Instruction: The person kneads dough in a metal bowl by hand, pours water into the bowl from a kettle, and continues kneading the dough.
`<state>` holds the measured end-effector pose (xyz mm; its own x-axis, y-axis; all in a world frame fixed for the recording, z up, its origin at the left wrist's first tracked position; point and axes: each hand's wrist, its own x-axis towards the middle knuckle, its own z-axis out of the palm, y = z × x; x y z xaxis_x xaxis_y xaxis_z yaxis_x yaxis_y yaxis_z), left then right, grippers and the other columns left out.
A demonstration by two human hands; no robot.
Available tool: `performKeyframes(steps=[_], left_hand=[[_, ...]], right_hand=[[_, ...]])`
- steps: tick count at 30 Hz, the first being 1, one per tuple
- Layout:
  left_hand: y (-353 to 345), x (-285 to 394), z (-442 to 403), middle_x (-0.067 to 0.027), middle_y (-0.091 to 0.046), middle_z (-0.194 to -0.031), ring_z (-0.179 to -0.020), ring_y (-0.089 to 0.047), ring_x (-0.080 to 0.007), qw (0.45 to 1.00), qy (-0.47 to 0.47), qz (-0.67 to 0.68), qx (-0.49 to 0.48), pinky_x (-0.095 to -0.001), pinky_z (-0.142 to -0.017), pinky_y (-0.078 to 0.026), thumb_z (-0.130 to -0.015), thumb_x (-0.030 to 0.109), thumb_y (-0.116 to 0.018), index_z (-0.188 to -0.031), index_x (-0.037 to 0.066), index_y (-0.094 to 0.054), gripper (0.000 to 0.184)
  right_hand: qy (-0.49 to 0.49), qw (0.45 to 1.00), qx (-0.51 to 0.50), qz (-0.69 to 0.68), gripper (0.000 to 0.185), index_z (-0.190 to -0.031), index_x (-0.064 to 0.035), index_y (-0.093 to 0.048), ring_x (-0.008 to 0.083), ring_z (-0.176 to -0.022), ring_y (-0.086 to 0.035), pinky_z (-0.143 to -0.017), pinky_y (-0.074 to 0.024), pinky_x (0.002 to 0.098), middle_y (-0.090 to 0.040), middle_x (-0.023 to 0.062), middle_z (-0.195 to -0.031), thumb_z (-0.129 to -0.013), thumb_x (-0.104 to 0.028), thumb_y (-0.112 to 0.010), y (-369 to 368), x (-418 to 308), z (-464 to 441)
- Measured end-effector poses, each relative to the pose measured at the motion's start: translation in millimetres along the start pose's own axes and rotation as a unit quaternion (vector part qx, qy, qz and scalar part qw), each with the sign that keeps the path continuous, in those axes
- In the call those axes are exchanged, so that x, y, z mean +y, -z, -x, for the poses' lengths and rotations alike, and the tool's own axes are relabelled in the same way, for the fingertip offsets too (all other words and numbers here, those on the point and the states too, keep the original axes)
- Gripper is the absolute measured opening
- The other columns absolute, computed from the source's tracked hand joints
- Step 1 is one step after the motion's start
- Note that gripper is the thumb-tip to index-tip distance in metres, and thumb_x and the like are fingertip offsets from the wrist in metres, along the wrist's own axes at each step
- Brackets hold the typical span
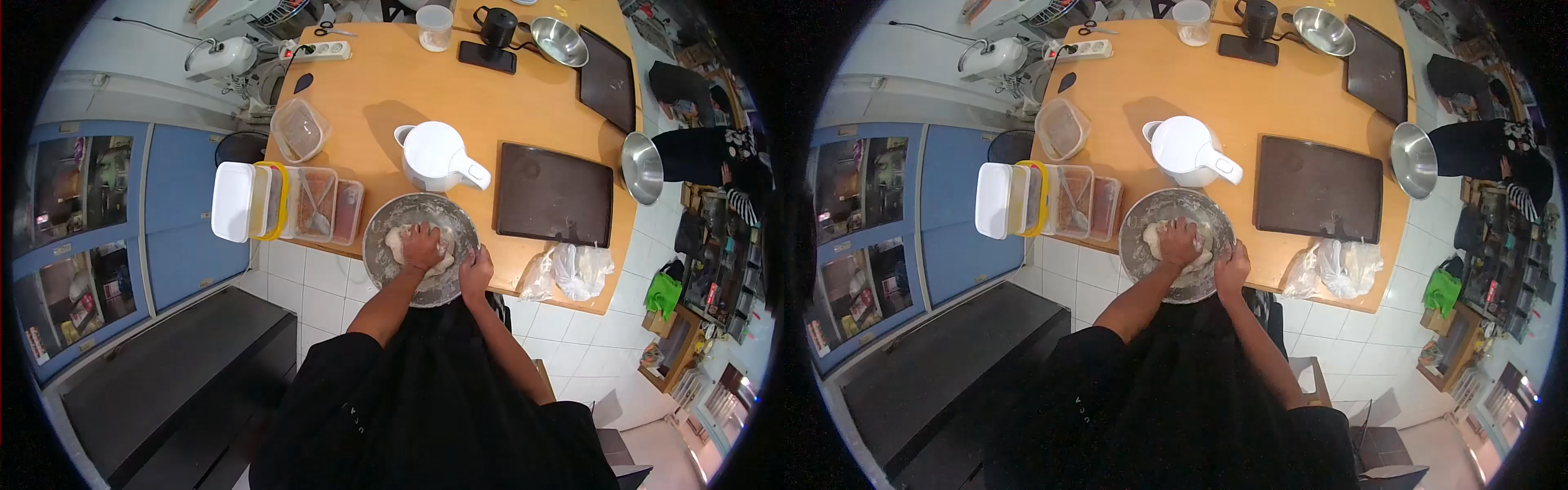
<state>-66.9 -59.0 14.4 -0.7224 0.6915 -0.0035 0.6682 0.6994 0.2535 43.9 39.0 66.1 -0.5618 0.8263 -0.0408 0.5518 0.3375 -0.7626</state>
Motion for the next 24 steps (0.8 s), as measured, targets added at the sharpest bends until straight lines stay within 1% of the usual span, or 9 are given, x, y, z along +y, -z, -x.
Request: performKeyframes(steps=[3,6,9,12,15,18,21,24], left_hand=[[-5.9,-4.4,-11.7,-0.0082,-0.055,-0.099,-0.098,-0.056,-0.0328,0.999,0.003,0.017,-0.051,-0.0546,-0.076,-0.043,-0.069,0.037,-0.070,-0.093,0.014,-0.064,0.034],[-9.4,-10.8,-19.1,-0.0084,-0.057,-0.103,-0.103,-0.056,-0.0334,0.998,-0.031,0.013,-0.050,-0.0538,-0.078,-0.045,-0.072,0.036,-0.069,-0.098,0.013,-0.064,0.035],[-12.1,-17.7,-27.3,-0.0092,-0.058,-0.110,-0.109,-0.056,-0.0332,0.993,-0.061,0.020,-0.097,-0.0537,-0.082,-0.046,-0.075,0.035,-0.068,-0.103,0.012,-0.063,0.037],[-15.8,-21.4,-26.4,-0.0103,-0.059,-0.113,-0.110,-0.056,-0.0312,0.995,-0.086,0.007,-0.040,-0.0552,-0.084,-0.045,-0.081,0.031,-0.063,-0.109,0.011,-0.060,0.034],[-5.8,-18.7,-26.6,-0.0116,-0.058,-0.115,-0.112,-0.056,-0.0312,0.996,-0.066,0.035,-0.053,-0.0556,-0.089,-0.043,-0.084,0.024,-0.060,-0.113,0.011,-0.057,0.032],[14.7,-13.2,-33.5,-0.0127,-0.057,-0.121,-0.117,-0.054,-0.0318,0.984,-0.021,0.090,-0.149,-0.0535,-0.095,-0.041,-0.081,0.016,-0.065,-0.118,0.010,-0.055,0.039],[27.1,-27.0,-31.0,-0.0138,-0.055,-0.127,-0.122,-0.050,-0.0338,0.978,-0.065,0.122,-0.154,-0.0506,-0.100,-0.039,-0.073,0.013,-0.075,-0.122,0.008,-0.053,0.054],[50.6,-26.0,-16.4,-0.0166,-0.052,-0.130,-0.126,-0.047,-0.0343,0.987,-0.022,0.095,-0.128,-0.0495,-0.103,-0.038,-0.069,0.015,-0.080,-0.124,0.007,-0.051,0.064]], right_hand=[[-0.011,1.000,0.002,0.005,0.014,-0.094,0.0050,-0.057,0.0479,-0.079,-0.059,-0.072,-0.0459,0.0515,-0.061,0.0284,-0.083,-0.088,-0.008,-0.055,0.1,-4.4,-1.6],[-0.033,0.999,-0.017,0.017,0.014,-0.094,0.0049,-0.056,0.0481,-0.080,-0.059,-0.072,-0.0456,0.0515,-0.061,0.0284,-0.084,-0.089,-0.008,-0.055,2.3,-5.2,-1.2],[-0.034,0.999,-0.029,0.018,0.014,-0.094,0.0047,-0.056,0.0481,-0.081,-0.059,-0.073,-0.0455,0.0513,-0.061,0.0284,-0.084,-0.089,-0.008,-0.054,3.2,-6.1,-2.5],[-0.023,0.999,-0.026,0.031,0.013,-0.094,0.0046,-0.056,0.0478,-0.081,-0.059,-0.072,-0.0458,0.0510,-0.061,0.0282,-0.084,-0.089,-0.007,-0.055,1.5,-4.4,-2.6],[-0.016,0.999,-0.020,0.019,0.013,-0.096,0.0049,-0.057,0.0475,-0.080,-0.060,-0.071,-0.0464,0.0507,-0.061,0.0279,-0.084,-0.088,-0.005,-0.055,4.1,-3.5,1.9],[0.011,1.000,0.009,0.021,0.015,-0.098,0.0054,-0.058,0.0471,-0.079,-0.060,-0.070,-0.0470,0.0504,-0.061,0.0276,-0.084,-0.087,-0.004,-0.056,3.3,-4.0,4.4],[0.027,0.999,0.036,0.004,0.014,-0.097,0.0048,-0.058,0.0458,-0.078,-0.060,-0.069,-0.0472,0.0496,-0.061,0.0260,-0.083,-0.087,-0.006,-0.057,-0.5,-1.3,4.6],[0.029,0.999,0.031,0.000,0.014,-0.098,0.0039,-0.059,0.0450,-0.079,-0.060,-0.070,-0.0469,0.0495,-0.060,0.0248,-0.084,-0.088,-0.006,-0.057,-2.0,-0.3,3.1]])
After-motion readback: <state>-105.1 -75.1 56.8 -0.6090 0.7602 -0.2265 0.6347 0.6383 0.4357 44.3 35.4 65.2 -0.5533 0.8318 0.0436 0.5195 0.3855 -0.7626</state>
